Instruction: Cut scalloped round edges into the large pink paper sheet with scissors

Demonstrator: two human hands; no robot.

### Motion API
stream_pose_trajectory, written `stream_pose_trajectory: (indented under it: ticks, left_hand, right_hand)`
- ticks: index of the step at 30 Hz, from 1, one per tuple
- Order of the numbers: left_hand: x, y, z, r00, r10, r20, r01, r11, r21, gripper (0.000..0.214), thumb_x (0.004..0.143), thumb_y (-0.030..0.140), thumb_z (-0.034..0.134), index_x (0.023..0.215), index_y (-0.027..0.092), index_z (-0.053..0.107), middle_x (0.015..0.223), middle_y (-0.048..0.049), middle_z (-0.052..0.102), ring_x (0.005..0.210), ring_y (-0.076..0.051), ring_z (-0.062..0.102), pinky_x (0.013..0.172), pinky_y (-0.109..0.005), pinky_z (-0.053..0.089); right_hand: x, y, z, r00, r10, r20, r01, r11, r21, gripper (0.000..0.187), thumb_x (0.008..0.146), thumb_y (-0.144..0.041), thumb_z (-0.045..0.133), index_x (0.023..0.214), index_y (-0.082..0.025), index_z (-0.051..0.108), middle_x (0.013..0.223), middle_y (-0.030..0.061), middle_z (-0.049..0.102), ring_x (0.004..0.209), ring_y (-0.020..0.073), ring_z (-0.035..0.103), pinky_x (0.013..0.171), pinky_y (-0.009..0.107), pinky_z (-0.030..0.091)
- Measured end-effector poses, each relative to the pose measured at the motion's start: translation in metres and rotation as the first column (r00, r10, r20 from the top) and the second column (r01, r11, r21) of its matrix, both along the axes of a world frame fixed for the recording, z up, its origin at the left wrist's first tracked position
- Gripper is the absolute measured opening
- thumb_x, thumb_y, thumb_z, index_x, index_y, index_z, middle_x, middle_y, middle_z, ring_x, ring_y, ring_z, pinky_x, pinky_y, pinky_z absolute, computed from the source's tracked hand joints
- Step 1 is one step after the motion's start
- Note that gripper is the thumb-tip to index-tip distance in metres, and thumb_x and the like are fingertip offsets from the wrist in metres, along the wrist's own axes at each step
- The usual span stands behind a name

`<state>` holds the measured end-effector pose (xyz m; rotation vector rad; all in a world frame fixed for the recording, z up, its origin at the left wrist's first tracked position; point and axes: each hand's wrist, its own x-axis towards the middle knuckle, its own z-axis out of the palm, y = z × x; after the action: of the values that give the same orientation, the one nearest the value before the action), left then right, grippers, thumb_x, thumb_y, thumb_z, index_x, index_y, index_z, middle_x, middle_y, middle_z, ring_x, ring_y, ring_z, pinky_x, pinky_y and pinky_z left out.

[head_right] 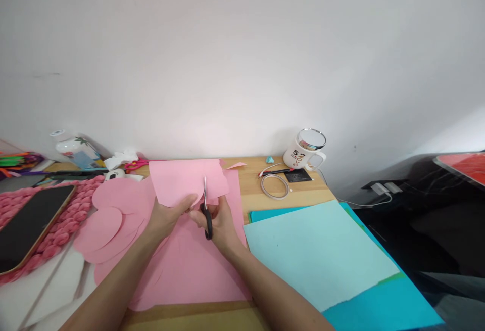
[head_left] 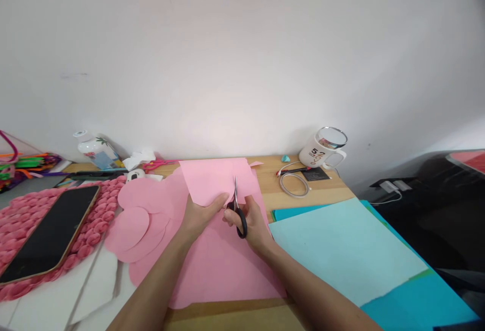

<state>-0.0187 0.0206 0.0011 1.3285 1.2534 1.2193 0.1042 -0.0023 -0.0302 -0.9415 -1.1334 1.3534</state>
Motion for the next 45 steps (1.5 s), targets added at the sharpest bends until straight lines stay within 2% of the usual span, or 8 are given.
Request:
stream_pose_trajectory:
  ticks: [9,18,23,26,31,34,37,45]
  left_hand:
    - [-0.0027,0.0021,-0.0075,1.0,-0.001,0.029,0.0,1.0,0.02,0.014,0.068,0.026,0.066,0.066,0.016,0.057,0.06,0.0021,0.059,0.054,-0.012,0.055,0.049,-0.022,0.045]
    - [-0.0021,0.002,-0.0045,0.998,-0.048,0.046,0.047,0.999,0.01,0.017,0.071,0.028,0.064,0.062,0.017,0.053,0.054,0.0036,0.053,0.052,-0.012,0.052,0.051,-0.024,0.045]
    - [-0.0021,0.0028,-0.0088,1.0,-0.006,0.026,0.005,1.0,0.012,0.02,0.066,0.03,0.067,0.078,0.016,0.059,0.071,-0.0008,0.062,0.071,-0.018,0.06,0.064,-0.03,0.049]
    - [-0.0017,0.0033,-0.009,1.0,0.016,-0.003,-0.016,1.0,0.02,0.023,0.063,0.031,0.068,0.077,0.017,0.057,0.064,0.0004,0.06,0.077,-0.021,0.061,0.07,-0.033,0.049]
    - [-0.0019,0.0029,-0.0057,1.0,0.011,-0.022,-0.011,1.0,0.012,0.023,0.063,0.032,0.068,0.075,0.016,0.056,0.061,0.0006,0.059,0.074,-0.022,0.061,0.068,-0.034,0.05]
    - [-0.0019,0.0021,-0.0033,1.0,0.003,-0.02,-0.003,1.0,0.005,0.023,0.064,0.031,0.067,0.079,0.015,0.058,0.07,-0.0021,0.063,0.075,-0.021,0.061,0.065,-0.032,0.05]
    - [-0.0019,0.0017,-0.0013,1.0,-0.011,-0.025,0.011,1.0,-0.002,0.019,0.065,0.03,0.066,0.073,0.016,0.057,0.066,-0.0016,0.062,0.075,-0.021,0.062,0.064,-0.031,0.05]
    - [-0.0024,0.0019,-0.0026,0.999,-0.033,-0.014,0.033,0.999,-0.006,0.015,0.067,0.029,0.064,0.07,0.017,0.056,0.07,-0.0007,0.063,0.066,-0.017,0.06,0.057,-0.027,0.048]
  right_hand:
    - [-0.0011,-0.0007,0.0,1.0,0.013,-0.021,-0.013,1.0,-0.022,0.043,0.065,-0.039,0.07,0.089,-0.02,0.04,0.051,-0.0087,0.047,0.045,0.0108,0.046,0.043,0.023,0.037]
    - [-0.0028,-0.0016,-0.0036,1.0,0.014,0.001,-0.014,0.999,-0.032,0.049,0.063,-0.04,0.071,0.097,-0.019,0.041,0.055,-0.0064,0.05,0.046,0.0118,0.047,0.044,0.023,0.039]
    - [-0.0015,0.0005,0.0024,1.0,0.013,0.012,-0.013,1.0,0.004,0.036,0.063,-0.041,0.069,0.084,-0.017,0.052,0.059,-0.0016,0.054,0.053,0.0143,0.049,0.05,0.026,0.04]
    - [-0.0002,0.0013,0.0056,0.999,0.045,0.03,-0.045,0.999,-0.001,0.026,0.065,-0.04,0.066,0.072,-0.016,0.058,0.056,0.0001,0.054,0.053,0.0146,0.048,0.05,0.026,0.038]
    - [0.0003,0.0015,0.0046,0.998,0.044,0.047,-0.044,0.999,0.001,0.023,0.066,-0.037,0.065,0.063,-0.014,0.062,0.052,-0.0004,0.051,0.053,0.0139,0.045,0.05,0.026,0.036]
    - [-0.0005,0.0009,0.0039,0.998,0.033,0.059,-0.034,0.999,0.022,0.022,0.068,-0.037,0.064,0.067,-0.014,0.063,0.054,-0.0004,0.052,0.052,0.0138,0.045,0.052,0.026,0.037]
    - [-0.0011,0.0004,0.004,0.996,0.014,0.084,-0.017,0.999,0.036,0.024,0.068,-0.039,0.063,0.07,-0.015,0.062,0.057,0.0003,0.053,0.052,0.0139,0.045,0.05,0.026,0.038]
    - [0.0007,0.0008,0.0017,0.988,0.003,0.152,-0.006,1.0,0.019,0.03,0.068,-0.038,0.062,0.051,-0.016,0.051,0.047,-0.0022,0.045,0.046,0.0111,0.041,0.047,0.024,0.035]
